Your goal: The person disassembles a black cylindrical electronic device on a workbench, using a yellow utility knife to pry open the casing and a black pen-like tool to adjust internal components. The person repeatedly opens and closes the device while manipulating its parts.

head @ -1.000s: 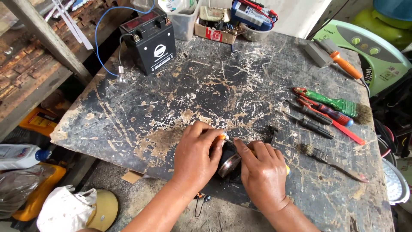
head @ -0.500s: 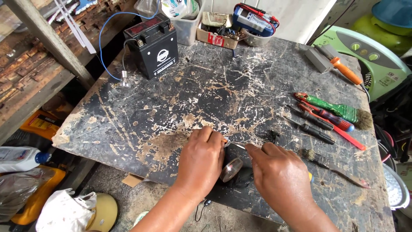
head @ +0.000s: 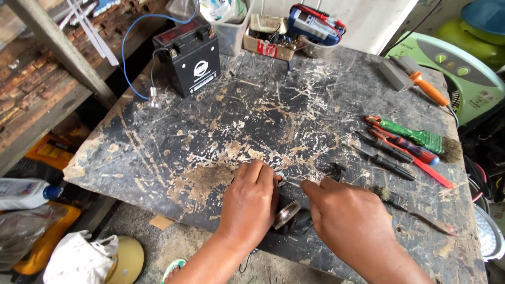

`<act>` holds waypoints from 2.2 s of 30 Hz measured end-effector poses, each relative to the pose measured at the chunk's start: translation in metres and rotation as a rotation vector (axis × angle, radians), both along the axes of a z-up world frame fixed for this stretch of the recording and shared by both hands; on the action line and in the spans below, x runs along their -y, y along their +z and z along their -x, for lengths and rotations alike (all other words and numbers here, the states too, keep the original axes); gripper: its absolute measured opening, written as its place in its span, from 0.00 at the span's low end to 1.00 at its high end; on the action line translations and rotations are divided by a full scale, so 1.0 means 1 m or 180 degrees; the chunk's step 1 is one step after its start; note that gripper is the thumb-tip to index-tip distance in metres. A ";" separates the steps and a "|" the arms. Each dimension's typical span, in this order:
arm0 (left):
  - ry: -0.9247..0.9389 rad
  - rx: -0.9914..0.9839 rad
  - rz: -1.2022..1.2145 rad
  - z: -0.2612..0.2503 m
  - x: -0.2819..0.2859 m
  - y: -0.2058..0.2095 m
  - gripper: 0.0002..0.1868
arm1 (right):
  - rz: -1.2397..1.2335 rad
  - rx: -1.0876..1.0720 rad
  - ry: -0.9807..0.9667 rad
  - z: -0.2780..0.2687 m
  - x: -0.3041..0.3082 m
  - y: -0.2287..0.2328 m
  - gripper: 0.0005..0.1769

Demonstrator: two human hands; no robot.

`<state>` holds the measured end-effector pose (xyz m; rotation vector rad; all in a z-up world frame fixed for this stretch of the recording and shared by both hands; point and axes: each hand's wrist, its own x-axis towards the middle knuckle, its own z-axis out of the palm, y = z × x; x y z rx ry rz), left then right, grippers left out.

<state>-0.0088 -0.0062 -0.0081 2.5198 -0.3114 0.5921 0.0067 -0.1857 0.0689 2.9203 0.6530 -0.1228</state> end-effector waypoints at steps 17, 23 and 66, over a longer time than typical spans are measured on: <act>0.0026 0.0121 -0.0115 -0.001 0.001 0.003 0.21 | 0.0548 -0.0405 -0.0141 0.008 -0.027 0.027 0.10; 0.0086 0.0350 -0.0011 -0.002 0.002 0.002 0.14 | 0.0514 0.0075 0.0065 0.010 -0.013 0.015 0.07; -0.0472 -0.0604 0.0572 -0.006 -0.031 0.020 0.10 | -0.2162 -0.0336 -0.0940 0.040 -0.007 -0.041 0.32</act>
